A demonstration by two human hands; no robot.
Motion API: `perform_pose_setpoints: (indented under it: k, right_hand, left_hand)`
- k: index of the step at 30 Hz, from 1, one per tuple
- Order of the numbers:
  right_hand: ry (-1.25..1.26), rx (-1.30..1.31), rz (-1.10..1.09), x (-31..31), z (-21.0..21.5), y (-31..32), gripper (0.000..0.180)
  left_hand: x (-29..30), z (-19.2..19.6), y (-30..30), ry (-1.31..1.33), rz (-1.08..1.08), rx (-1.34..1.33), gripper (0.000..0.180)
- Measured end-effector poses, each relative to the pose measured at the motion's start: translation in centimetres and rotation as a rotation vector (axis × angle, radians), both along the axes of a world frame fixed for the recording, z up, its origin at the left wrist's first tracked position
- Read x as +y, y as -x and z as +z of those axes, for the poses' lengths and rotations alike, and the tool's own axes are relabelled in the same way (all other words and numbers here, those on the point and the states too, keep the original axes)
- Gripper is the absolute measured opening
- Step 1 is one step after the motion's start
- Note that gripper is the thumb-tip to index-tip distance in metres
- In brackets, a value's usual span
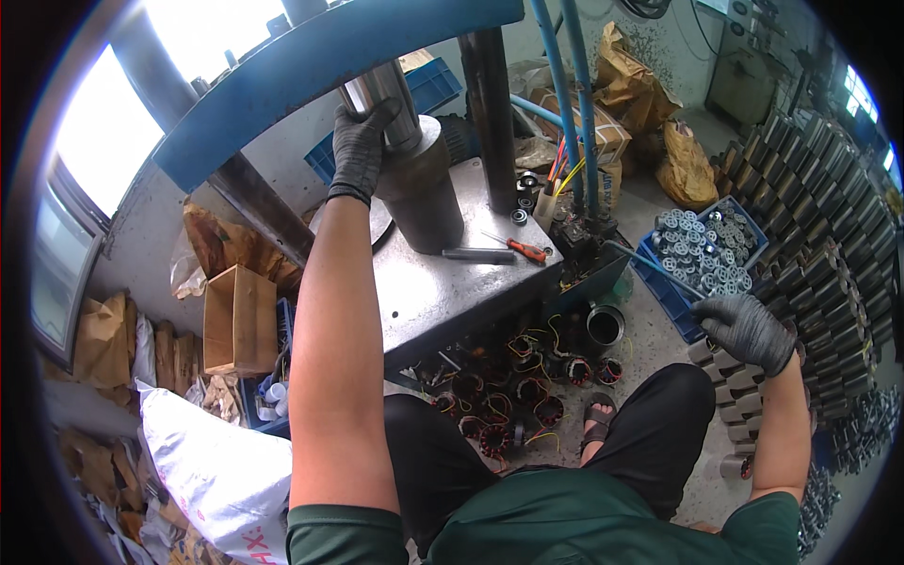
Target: Assembling the internal components of an electric motor using a hydraulic press and manual wire adjustments.
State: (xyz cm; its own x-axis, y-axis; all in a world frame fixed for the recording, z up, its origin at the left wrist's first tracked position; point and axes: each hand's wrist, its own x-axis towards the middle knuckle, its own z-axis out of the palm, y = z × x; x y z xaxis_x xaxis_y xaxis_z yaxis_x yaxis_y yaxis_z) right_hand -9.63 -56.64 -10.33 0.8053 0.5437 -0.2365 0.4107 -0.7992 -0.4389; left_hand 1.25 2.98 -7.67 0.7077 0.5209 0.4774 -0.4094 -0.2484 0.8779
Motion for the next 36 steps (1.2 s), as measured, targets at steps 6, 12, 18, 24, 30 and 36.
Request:
perform_pose_setpoints:
  k: [6, 12, 18, 24, 30, 36]
  right_hand:
    - [-0.036, -0.07, 0.089, -0.9, -1.1, -0.6, 0.028]
    - [0.016, 0.033, 0.053, 0.5, 0.6, 0.2, 0.029]
    - [-0.002, -0.094, 0.119, 0.0, 0.0, -0.2, 0.029]
    - [-0.053, -0.089, 0.088, -1.3, -0.9, -1.2, 0.031]
    - [0.076, -0.006, 0.127, -0.2, 0.2, -0.5, 0.031]
    - [-0.041, -0.085, 0.103, -0.6, -0.5, -0.3, 0.034]
  left_hand:
    - [0.2, -0.2, -0.3, 0.012, -0.033, -0.036, 0.071]
    - [1.0, -0.5, -0.4, -0.011, -0.012, -0.01, 0.07]
    - [0.9, -0.5, -0.6, -0.033, 0.017, 0.013, 0.071]
    - [0.9, -0.6, -0.9, -0.038, 0.014, 0.013, 0.073]
    - [1.1, -0.6, -0.6, -0.035, 0.004, 0.013, 0.071]
    - [0.8, -0.4, -0.5, -0.026, -0.008, 0.016, 0.069]
